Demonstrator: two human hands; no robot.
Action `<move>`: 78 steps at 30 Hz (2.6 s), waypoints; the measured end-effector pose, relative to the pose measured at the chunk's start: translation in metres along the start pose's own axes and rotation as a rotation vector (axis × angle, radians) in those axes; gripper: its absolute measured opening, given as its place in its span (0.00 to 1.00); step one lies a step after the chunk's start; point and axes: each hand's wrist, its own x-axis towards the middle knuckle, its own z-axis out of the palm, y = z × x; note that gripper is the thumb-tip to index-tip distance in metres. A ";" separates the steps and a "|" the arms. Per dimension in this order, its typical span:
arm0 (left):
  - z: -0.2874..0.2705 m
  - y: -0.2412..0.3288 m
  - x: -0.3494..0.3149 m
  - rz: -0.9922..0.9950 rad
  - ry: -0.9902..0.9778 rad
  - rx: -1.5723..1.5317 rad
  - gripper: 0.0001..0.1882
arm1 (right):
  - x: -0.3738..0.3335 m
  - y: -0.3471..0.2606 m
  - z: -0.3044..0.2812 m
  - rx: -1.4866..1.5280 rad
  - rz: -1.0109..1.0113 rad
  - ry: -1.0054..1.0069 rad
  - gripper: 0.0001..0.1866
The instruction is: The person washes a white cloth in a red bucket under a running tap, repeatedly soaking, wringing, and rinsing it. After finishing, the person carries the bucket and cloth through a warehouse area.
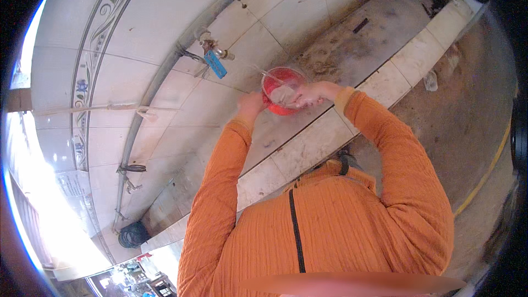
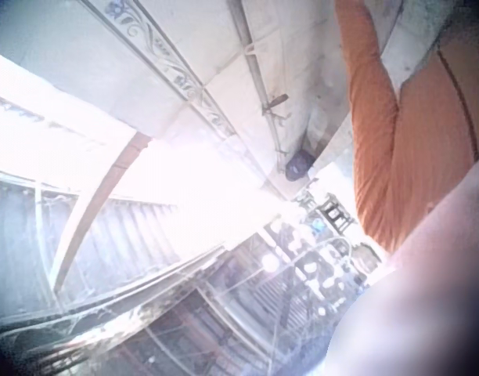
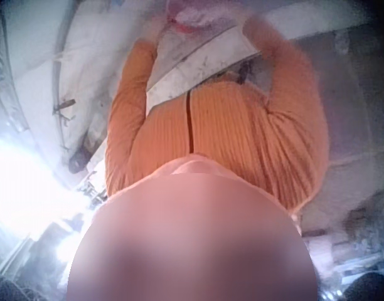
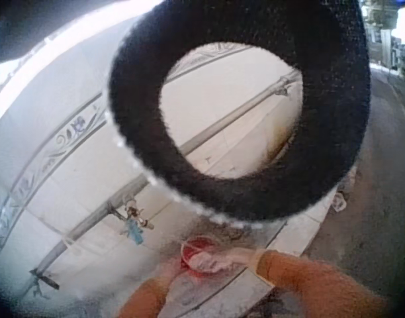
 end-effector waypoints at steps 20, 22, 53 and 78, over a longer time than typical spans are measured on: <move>0.025 -0.015 0.013 0.098 -0.021 0.012 0.21 | -0.022 -0.047 0.037 -0.214 -0.271 0.692 0.14; 0.041 -0.025 0.011 0.056 0.009 -0.091 0.21 | -0.035 -0.061 0.034 -0.292 -0.321 0.619 0.15; 0.024 -0.030 0.033 0.031 0.085 0.034 0.12 | 0.019 0.003 0.003 0.288 0.128 -0.069 0.09; -0.003 -0.044 0.049 0.012 0.308 0.110 0.11 | 0.037 0.005 -0.005 -0.876 0.020 0.403 0.17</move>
